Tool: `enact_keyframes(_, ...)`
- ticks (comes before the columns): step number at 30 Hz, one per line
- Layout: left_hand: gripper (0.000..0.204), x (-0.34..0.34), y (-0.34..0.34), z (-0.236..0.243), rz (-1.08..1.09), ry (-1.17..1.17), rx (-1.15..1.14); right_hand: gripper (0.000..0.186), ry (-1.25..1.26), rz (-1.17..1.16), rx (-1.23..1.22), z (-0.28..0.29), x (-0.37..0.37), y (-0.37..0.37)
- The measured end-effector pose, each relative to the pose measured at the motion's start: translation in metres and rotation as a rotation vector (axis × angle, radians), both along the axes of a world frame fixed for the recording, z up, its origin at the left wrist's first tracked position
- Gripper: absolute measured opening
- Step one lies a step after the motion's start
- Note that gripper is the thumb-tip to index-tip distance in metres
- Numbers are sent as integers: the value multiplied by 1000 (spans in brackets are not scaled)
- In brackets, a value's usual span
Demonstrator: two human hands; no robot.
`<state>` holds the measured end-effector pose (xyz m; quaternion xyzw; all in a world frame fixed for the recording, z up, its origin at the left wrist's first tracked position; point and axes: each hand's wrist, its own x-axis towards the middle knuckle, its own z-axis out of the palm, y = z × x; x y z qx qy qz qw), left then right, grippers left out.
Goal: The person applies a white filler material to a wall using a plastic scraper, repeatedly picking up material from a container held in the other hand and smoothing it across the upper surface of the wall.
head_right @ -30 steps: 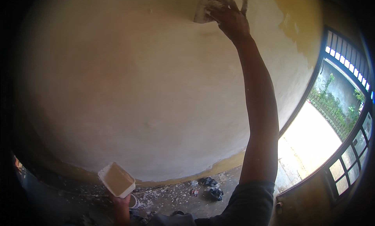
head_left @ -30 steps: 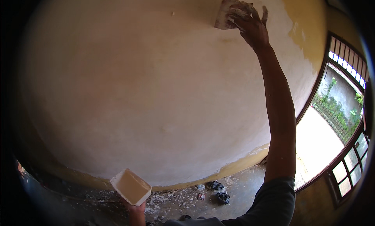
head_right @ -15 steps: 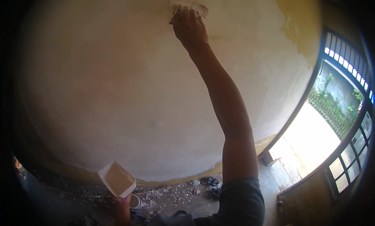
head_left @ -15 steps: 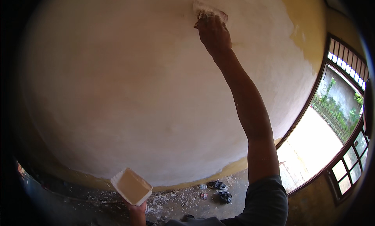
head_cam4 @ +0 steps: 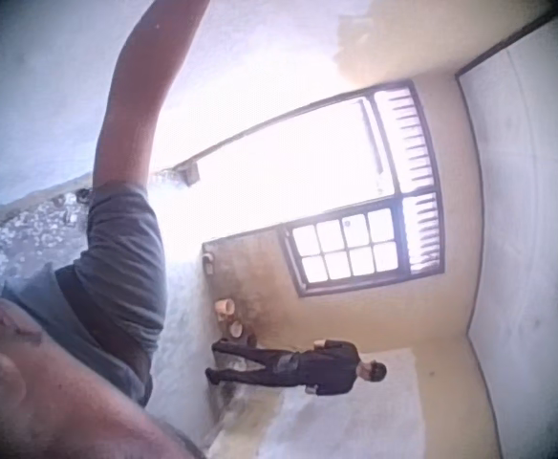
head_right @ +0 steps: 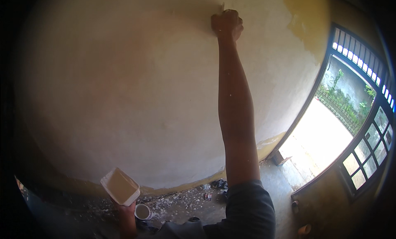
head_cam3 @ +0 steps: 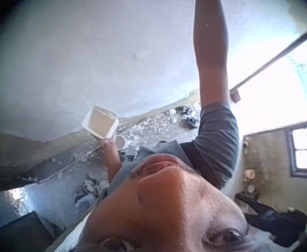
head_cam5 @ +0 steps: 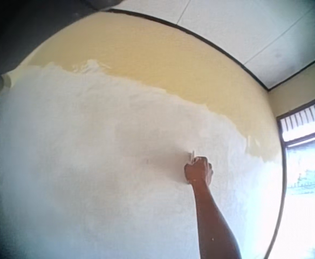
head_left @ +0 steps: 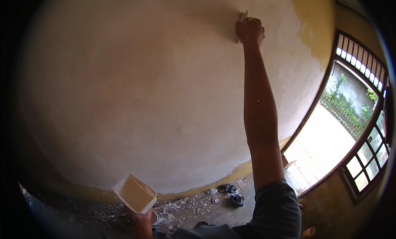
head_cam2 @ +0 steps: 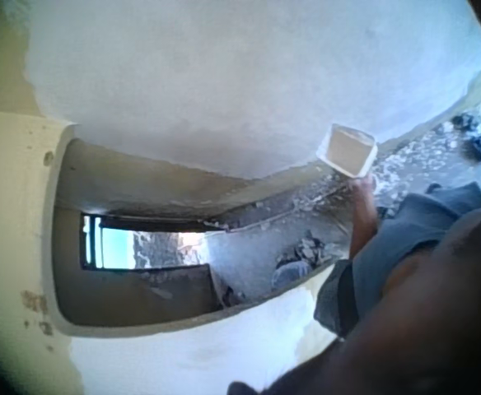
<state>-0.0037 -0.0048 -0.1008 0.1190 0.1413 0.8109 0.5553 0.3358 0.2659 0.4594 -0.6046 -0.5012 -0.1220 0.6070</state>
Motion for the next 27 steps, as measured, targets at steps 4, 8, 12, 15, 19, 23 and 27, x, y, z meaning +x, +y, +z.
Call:
enact_keyframes(4, 62, -7, 4, -1, 74, 64, -108, 26, -32, 23, -11, 10, -55, -8)
enact_keyframes(8, 62, -18, 5, 1, -22, -128, -57, 29, -224, 47, 139, 8, -105, -7)
enact_keyframes(12, 61, -28, 2, -1, 5, -105, -66, 16, -804, -116, 376, -49, -160, 0)
enact_keyframes(15, 61, -34, -1, 0, 44, -82, -78, 16, -945, -57, 567, -96, -144, -8)
enact_keyframes(19, 61, -32, 2, -8, 75, -74, -83, 32, -883, 8, 823, -87, -67, -7)
enact_keyframes(23, 61, -27, 3, -11, 97, -45, -117, 30, -671, 41, 729, -47, 14, 26)
enact_keyframes(27, 60, -16, 9, -14, 93, -15, -149, 27, -622, -178, 689, -33, 48, 54)
